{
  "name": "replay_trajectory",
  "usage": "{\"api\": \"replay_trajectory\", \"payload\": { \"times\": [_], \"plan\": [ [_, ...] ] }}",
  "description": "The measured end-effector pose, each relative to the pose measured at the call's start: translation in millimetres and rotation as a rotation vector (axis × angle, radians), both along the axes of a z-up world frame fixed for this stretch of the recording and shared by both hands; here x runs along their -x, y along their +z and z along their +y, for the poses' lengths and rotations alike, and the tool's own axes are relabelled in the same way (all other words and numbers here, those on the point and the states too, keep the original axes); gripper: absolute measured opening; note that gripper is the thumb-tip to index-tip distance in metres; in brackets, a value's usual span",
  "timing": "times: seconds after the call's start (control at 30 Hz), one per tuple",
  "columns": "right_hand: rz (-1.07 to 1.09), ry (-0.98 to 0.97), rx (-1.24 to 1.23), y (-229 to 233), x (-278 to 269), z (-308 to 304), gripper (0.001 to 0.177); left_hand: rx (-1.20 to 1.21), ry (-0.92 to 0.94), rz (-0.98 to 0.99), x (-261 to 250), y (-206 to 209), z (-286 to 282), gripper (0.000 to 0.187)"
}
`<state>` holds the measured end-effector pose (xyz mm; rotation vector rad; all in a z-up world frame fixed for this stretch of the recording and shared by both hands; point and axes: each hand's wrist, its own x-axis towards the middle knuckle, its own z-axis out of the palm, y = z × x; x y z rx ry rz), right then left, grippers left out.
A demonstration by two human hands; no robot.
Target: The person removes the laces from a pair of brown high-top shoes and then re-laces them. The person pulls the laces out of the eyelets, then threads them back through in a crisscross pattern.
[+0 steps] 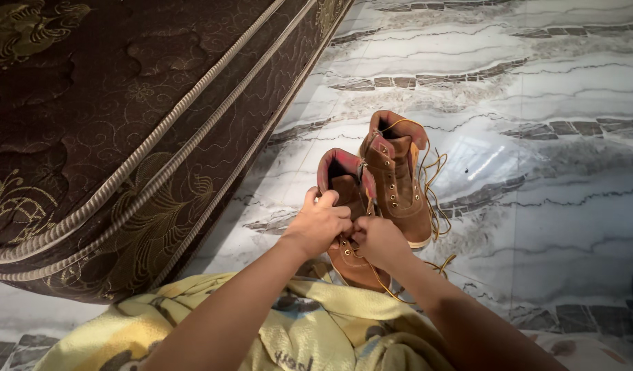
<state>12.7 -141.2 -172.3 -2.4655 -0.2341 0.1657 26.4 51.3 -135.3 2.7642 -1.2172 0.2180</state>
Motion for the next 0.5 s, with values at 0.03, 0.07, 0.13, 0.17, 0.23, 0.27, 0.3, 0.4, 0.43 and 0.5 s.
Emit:
{"api": "replay_trajectory", "payload": {
  "times": [0.03,0.07,0.13,0.17,0.23,0.27,0.3,0.4,0.43,0.5],
  "plan": [
    [-0.019,0.007,0.052,-1,1,2,0.011,-0.002,0.001,-0.002,-1,-1,0,0.019],
    [-0.038,0.015,0.105,-1,1,3,0.011,-0.004,0.001,-0.004,-1,-2,0,0.016],
    [-0.056,0.037,0.152,-2,2,5,0.010,0.003,0.002,0.031,-3,-5,1,0.016],
    [-0.051,0.050,0.149,-3,3,5,0.010,0.007,0.002,0.051,-3,-7,2,0.015],
    [-0.038,0.087,0.124,-4,2,2,0.010,0.059,0.001,-0.011,-3,-13,3,0.013],
    [-0.030,0.110,0.101,-5,0,-1,0.010,0.085,0.001,-0.041,-4,-16,3,0.012],
    [-0.021,0.132,0.078,-6,-1,-3,0.010,0.121,0.000,-0.065,-3,-19,4,0.012],
    [-0.052,0.149,0.042,-6,-4,-6,0.009,0.208,-0.005,-0.102,-2,-27,5,0.013],
    [-0.064,0.155,0.022,-5,-4,-6,0.008,0.223,-0.008,-0.093,-2,-29,6,0.013],
    [-0.090,0.166,-0.018,-1,-3,-5,0.008,0.252,-0.016,-0.083,-3,-30,8,0.015]
  ]
}}
